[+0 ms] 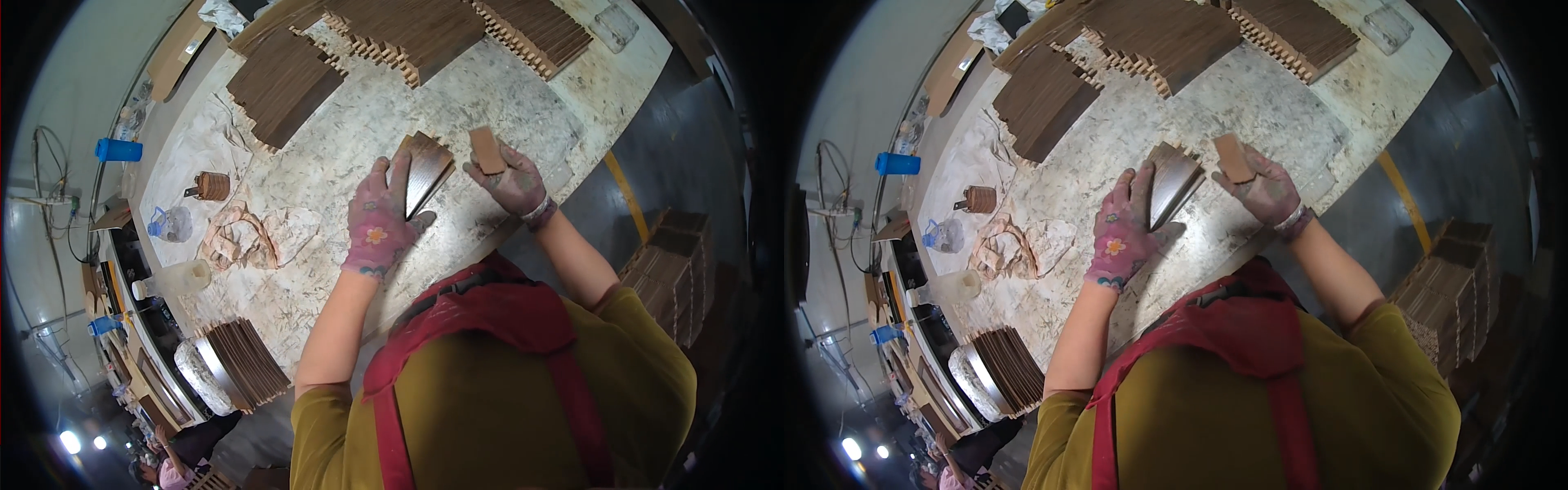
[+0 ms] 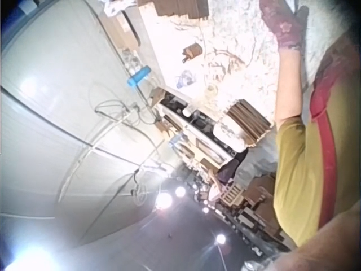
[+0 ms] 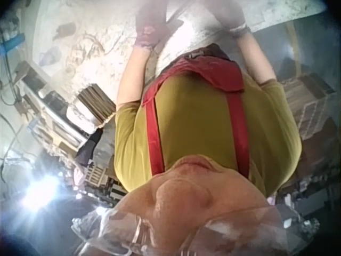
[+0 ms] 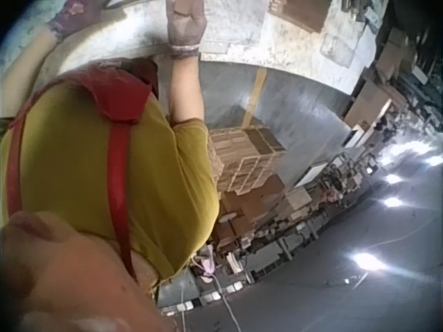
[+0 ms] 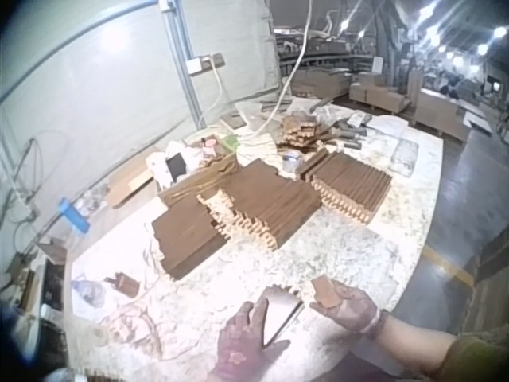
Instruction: The person picks up individual wood pieces from a stack on a workbench, wipes them with a cloth, and then places them into new stacks.
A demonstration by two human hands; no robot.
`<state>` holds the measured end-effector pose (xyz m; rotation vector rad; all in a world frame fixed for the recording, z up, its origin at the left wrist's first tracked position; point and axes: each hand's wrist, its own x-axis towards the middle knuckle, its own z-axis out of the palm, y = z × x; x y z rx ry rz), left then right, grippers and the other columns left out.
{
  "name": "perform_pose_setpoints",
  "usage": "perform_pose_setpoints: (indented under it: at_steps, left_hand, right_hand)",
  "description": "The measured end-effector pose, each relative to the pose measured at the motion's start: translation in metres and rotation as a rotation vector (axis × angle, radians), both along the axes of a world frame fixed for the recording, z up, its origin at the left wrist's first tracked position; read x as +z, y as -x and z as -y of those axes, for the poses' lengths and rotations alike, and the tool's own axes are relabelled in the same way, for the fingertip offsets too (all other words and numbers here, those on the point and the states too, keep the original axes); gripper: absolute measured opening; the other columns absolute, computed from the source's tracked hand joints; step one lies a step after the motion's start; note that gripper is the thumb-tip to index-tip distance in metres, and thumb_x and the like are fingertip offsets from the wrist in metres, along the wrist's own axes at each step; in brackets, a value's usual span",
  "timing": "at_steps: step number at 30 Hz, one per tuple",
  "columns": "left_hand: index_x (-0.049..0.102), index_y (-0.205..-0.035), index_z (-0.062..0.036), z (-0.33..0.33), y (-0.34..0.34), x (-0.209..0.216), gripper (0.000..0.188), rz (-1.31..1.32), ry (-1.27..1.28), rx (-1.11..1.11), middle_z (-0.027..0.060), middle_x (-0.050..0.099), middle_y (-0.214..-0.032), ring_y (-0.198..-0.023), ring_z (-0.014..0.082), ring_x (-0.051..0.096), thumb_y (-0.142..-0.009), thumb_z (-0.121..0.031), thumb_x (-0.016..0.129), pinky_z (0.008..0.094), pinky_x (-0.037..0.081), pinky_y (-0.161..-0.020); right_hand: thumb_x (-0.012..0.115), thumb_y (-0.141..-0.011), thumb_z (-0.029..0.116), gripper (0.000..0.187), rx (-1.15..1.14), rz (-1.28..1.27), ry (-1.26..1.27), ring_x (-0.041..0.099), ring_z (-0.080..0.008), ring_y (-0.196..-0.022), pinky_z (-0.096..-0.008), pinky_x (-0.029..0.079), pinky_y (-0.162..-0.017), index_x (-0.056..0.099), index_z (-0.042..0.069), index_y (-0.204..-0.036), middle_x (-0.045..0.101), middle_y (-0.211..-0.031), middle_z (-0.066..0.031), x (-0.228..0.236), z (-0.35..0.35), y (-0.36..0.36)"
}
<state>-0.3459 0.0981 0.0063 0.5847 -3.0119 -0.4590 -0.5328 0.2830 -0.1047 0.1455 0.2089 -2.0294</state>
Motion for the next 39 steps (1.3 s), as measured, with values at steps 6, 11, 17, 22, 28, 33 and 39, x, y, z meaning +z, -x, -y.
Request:
perform_pose_setpoints:
  at_steps: [6,11,17,22,28,33,39]
  left_hand:
    - [0.033,-0.152,-0.0111,0.001,0.000,-0.006,0.099,0.094,-0.108,-0.006,0.0226,0.054,-0.130,-0.114,0.0389,0.058,-0.072,-0.044,0.081,0.0435,0.049,-0.097]
    - [0.038,-0.149,-0.0047,-0.016,-0.008,-0.010,0.098,-0.054,0.044,0.010,0.0219,0.054,-0.131,-0.119,0.0384,0.055,-0.072,-0.049,0.080,0.0466,0.045,-0.100]
    - [0.045,-0.143,-0.0018,-0.035,0.000,-0.019,0.077,-0.193,0.125,-0.003,0.0214,0.049,-0.138,-0.123,0.0377,0.050,-0.079,-0.034,0.074,0.0482,0.040,-0.104]
    - [0.046,-0.143,-0.0054,-0.038,0.001,-0.022,0.074,-0.225,0.151,0.028,0.0215,0.048,-0.142,-0.126,0.0384,0.049,-0.081,-0.034,0.073,0.0483,0.040,-0.104]
    - [0.048,-0.143,-0.0069,-0.038,-0.001,-0.033,0.071,-0.230,0.169,0.051,0.0199,0.047,-0.143,-0.128,0.0368,0.048,-0.083,-0.038,0.071,0.0481,0.040,-0.104]
    - [0.050,-0.141,-0.0072,-0.037,-0.003,-0.029,0.066,-0.236,0.213,0.025,0.0186,0.047,-0.144,-0.132,0.0375,0.045,-0.084,-0.036,0.069,0.0484,0.037,-0.108]
    - [0.060,-0.123,0.0011,-0.063,-0.011,-0.036,0.054,-0.413,0.133,-0.084,0.0178,0.052,-0.133,-0.128,0.0352,0.046,-0.076,-0.022,0.071,0.0517,0.035,-0.111]
  right_hand:
    - [0.055,-0.100,0.014,0.035,0.073,-0.052,-0.037,0.054,-0.0287,-0.124,-0.0535,0.040,-0.110,0.050,0.003,-0.133,0.056,-0.133,-0.0131,-0.010,0.018,0.014]
    - [0.062,-0.097,0.016,0.034,-0.022,-0.285,-0.354,0.058,-0.0252,-0.115,-0.0431,0.050,-0.101,0.055,0.003,-0.127,0.059,-0.126,-0.0128,0.025,0.013,-0.002]
    - [0.070,-0.092,0.024,0.040,-0.024,-1.113,-0.703,0.061,-0.0174,-0.104,-0.0304,0.052,-0.088,0.059,0.001,-0.124,0.063,-0.116,-0.0089,0.088,0.030,-0.003]
    - [0.072,-0.087,0.026,0.037,-0.089,-1.687,-0.878,0.062,-0.0307,-0.104,-0.0359,0.048,-0.094,0.066,-0.001,-0.112,0.062,-0.109,-0.0166,0.088,0.053,-0.005]
    - [0.070,-0.088,0.027,0.034,0.017,-1.874,-0.924,0.062,-0.0348,-0.100,-0.0386,0.049,-0.090,0.066,0.001,-0.108,0.062,-0.105,-0.0187,0.099,0.027,-0.012]
    - [0.071,-0.087,0.027,0.033,0.337,-1.615,-0.909,0.063,-0.0222,-0.097,-0.0339,0.049,-0.089,0.067,0.001,-0.108,0.066,-0.102,-0.0108,0.118,-0.035,-0.004]
    - [0.069,-0.091,0.029,0.040,0.047,-1.689,-0.774,0.064,-0.0225,-0.098,-0.0342,0.051,-0.089,0.064,0.001,-0.120,0.067,-0.106,-0.0115,0.143,0.014,-0.003]
